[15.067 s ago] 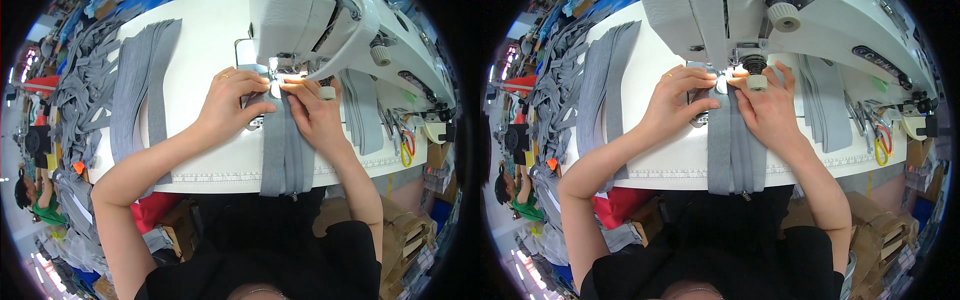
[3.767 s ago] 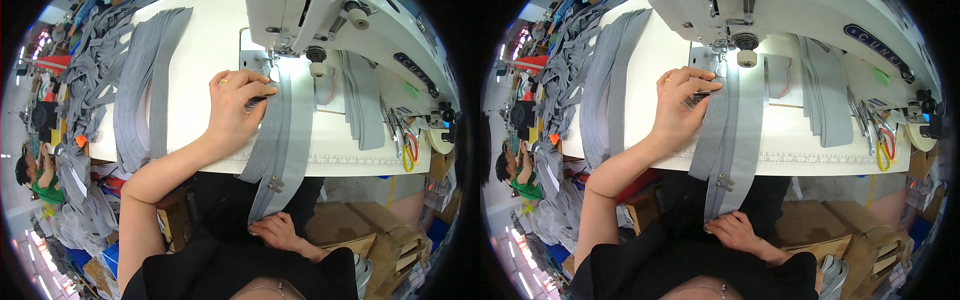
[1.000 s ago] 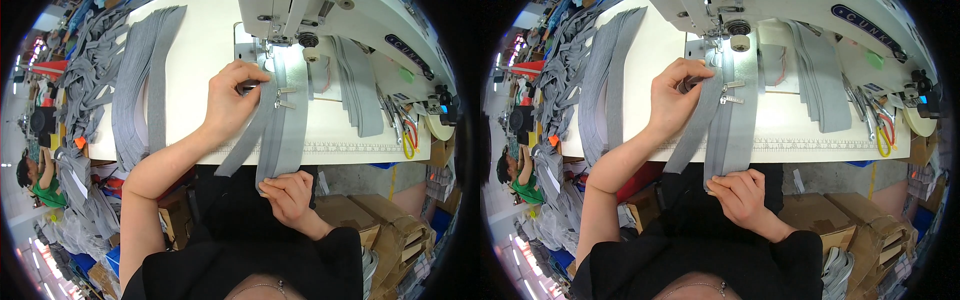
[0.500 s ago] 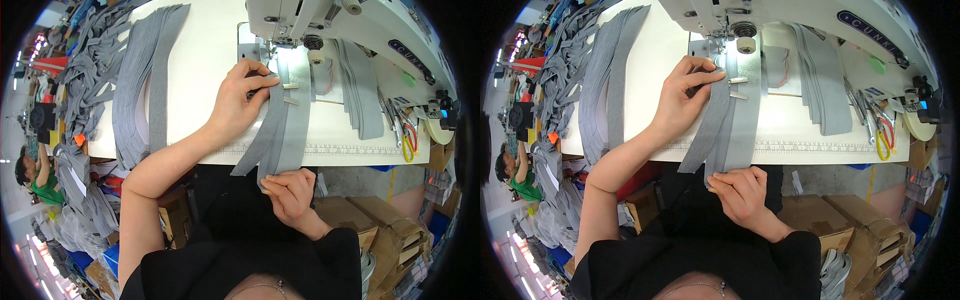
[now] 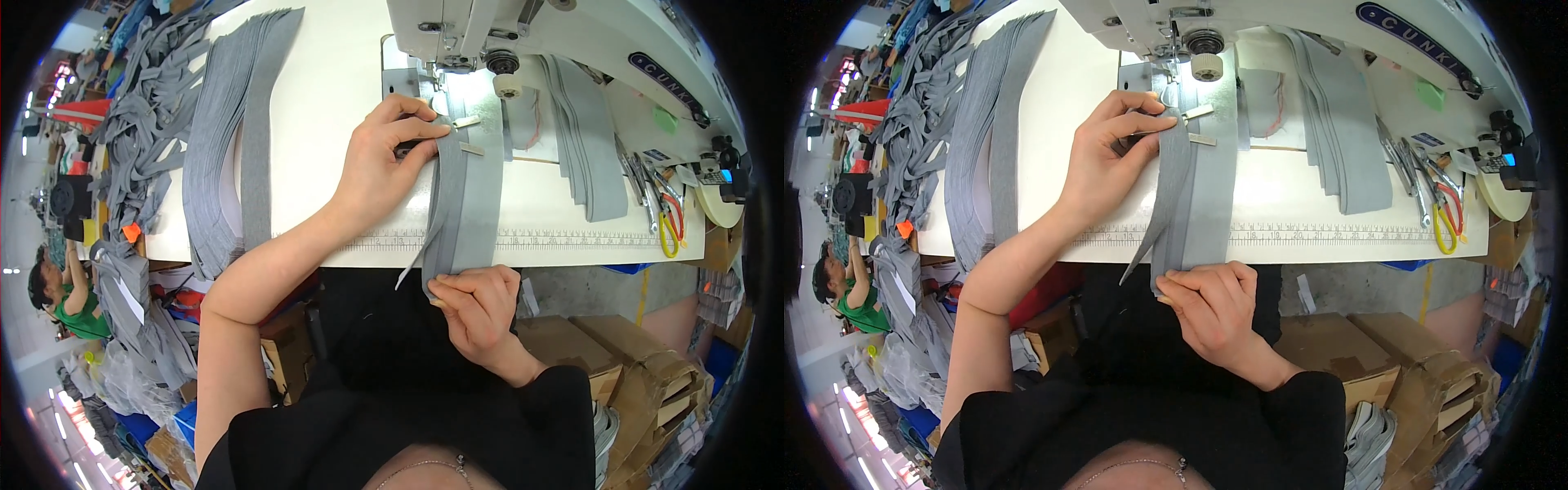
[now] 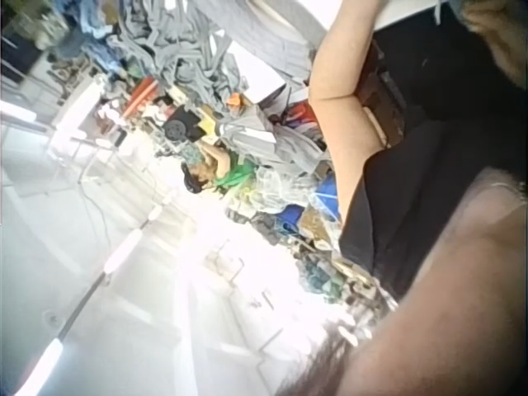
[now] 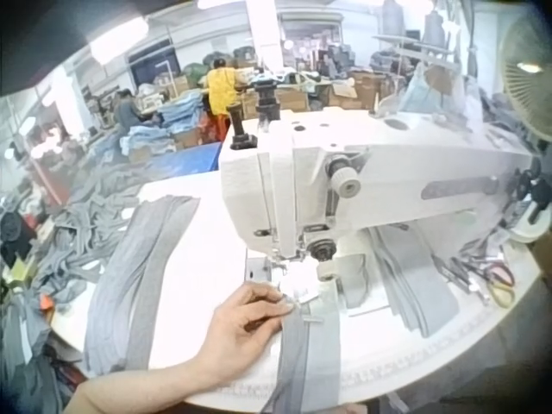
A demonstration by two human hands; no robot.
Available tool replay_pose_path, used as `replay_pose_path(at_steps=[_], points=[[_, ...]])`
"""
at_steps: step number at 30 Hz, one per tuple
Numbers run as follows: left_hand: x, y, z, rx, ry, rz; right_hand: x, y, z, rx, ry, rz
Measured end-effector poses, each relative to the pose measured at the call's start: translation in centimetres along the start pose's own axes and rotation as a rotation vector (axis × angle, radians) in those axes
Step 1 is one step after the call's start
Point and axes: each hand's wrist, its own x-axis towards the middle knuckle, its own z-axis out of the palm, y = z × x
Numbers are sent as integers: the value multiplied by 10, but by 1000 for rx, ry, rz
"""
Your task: Sewing zippers onto fabric strips using an industrial sewing machine.
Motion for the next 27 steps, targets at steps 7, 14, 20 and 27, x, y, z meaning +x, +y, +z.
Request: replay_pose_path(at_steps=[7,14,20,27], points=[[-3,0,4,104,-55,99,3,0,-2,7,-22,2],[-3,-2,0,175,-134,102,9,-1,-7,-38,-74,-20],[-3,3,-3,146,-146,58,66,25,-39,-296,-29,-80],[-4,-1,-2,116,-167,51,129,101,-25,-462,-185,-141]])
